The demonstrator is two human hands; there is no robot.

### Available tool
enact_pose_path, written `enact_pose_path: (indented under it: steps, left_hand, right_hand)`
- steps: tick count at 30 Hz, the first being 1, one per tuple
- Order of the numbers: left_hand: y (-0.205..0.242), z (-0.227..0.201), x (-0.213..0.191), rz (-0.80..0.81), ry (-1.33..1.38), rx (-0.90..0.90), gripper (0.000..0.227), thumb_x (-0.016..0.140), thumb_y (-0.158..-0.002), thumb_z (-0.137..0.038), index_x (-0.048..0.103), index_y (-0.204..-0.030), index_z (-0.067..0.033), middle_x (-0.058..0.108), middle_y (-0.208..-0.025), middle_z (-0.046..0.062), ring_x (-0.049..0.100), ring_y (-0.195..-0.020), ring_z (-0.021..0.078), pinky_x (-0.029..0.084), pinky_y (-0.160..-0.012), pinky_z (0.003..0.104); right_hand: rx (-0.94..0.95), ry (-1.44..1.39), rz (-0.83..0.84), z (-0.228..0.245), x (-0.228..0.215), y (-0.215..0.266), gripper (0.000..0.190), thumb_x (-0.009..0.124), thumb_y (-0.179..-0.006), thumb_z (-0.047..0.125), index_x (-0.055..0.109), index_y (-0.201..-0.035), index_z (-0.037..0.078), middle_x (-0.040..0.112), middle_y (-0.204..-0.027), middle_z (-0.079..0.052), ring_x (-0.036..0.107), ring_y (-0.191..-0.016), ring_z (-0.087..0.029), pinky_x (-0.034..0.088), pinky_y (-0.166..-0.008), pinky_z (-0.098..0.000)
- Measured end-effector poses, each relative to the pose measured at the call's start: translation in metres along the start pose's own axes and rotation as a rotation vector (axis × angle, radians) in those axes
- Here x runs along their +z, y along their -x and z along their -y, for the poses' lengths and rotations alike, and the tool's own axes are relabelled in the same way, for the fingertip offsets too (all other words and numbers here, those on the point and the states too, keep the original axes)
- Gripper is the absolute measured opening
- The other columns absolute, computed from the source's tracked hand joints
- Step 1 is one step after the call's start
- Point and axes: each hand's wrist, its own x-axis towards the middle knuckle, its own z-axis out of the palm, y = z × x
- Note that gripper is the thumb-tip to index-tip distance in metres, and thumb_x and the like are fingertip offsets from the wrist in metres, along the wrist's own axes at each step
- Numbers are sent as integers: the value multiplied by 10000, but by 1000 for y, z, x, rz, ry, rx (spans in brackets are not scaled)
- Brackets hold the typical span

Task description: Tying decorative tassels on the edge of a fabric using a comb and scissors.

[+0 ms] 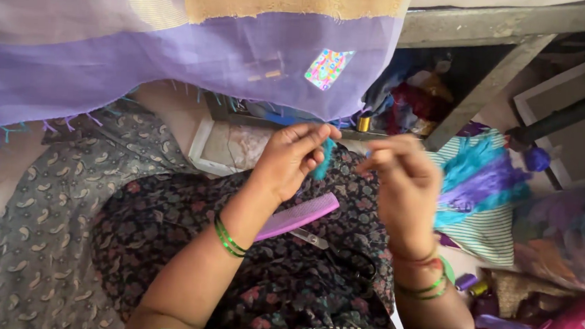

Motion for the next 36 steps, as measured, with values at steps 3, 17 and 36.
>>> enact_pose_path:
  steps: [3,17,36]
  left_hand:
    - [4,-1,5,9,28,-6,204,685,-985,-195,740,-1022,-2,691,-846,-2,553,-639,43,423,-549,179]
    - [0,5,0,25,50,45,201,711,-979,-186,747,-1040,3,673,-835,-14,559,-682,50,437,-589,200]
    - [11,-63,-27,-302,-610,466,195,743,-955,-177,762,-1014,7,680,-833,18,583,-585,46,463,-512,208]
  right_hand:
    - [144,64,75,-4,31,1,162,664,-985,-52,630,-1135,-1,631,-1018,-54,666,-888,-142,541,-806,-269]
    - [324,-53,70,-21,36,4,278,709,-901,-96,517,-989,84,611,-873,9,586,-786,-63,486,-718,-217]
    - [235,695,11,-173,-35,-57,311,693,-947,93,645,-1253,64,649,-1132,-100,636,-904,-199,542,-803,-344]
